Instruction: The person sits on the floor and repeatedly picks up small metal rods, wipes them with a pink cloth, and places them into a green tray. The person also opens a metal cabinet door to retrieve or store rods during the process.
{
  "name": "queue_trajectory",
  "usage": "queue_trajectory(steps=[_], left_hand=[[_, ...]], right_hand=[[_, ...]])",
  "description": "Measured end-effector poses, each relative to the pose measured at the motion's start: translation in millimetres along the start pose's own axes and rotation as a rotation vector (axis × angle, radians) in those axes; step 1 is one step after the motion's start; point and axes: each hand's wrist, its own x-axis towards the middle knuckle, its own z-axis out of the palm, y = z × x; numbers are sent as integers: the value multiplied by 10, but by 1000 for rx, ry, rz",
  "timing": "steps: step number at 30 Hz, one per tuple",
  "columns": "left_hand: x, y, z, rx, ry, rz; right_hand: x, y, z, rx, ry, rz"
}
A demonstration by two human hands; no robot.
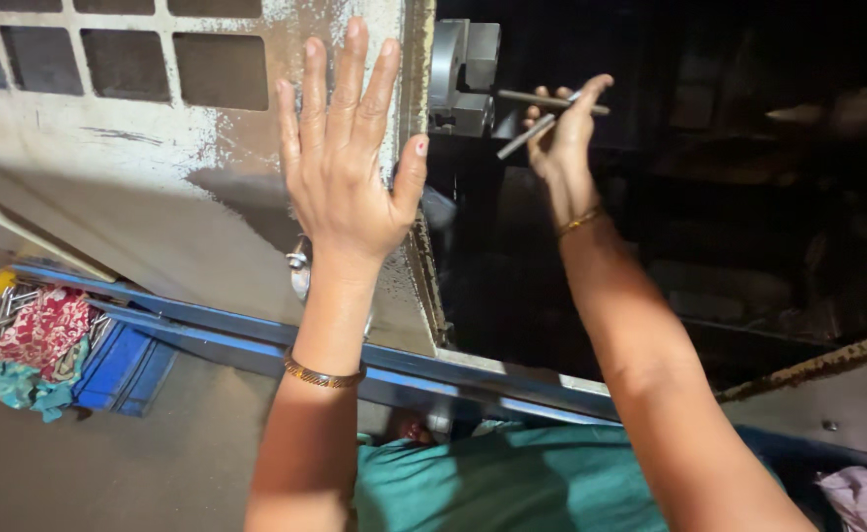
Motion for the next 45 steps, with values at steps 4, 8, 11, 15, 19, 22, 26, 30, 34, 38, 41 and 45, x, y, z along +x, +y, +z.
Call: queue_trajectory(steps=[4,8,11,15,19,22,26,30,34,38,41,45], left_hand=[[8,13,20,-5,2,-5],[6,0,60,-17,10,-10],[3,-4,86,-26,20,-14],[-1,0,93,-28,24,-14],[8,4,92,-24,31,-10],[6,8,92,-24,29,-10],[8,16,103,-27,33,-13],[0,7,81,-23,20,-11],[-5,2,47,-21,18,-9],[-20,33,26,-29,21,-12],[-21,38,5,-30,27,-12],[-9,23,12,-36,38,-6]], right_hand=[[-61,66,158,-86,-106,-114],[61,53,136,-121,-111,-85],[175,53,59,-69,-92,22],[244,56,25,-59,-116,64],[206,112,119,-269,-108,-199],[168,143,195,-258,-149,-226],[117,141,238,-233,-116,141],[8,269,166,-523,-6,140],[-85,376,0,-527,93,-524],[-301,546,-140,-447,-30,-591],[-453,673,-42,-597,-119,-569],[-607,752,184,-652,-207,-568]])
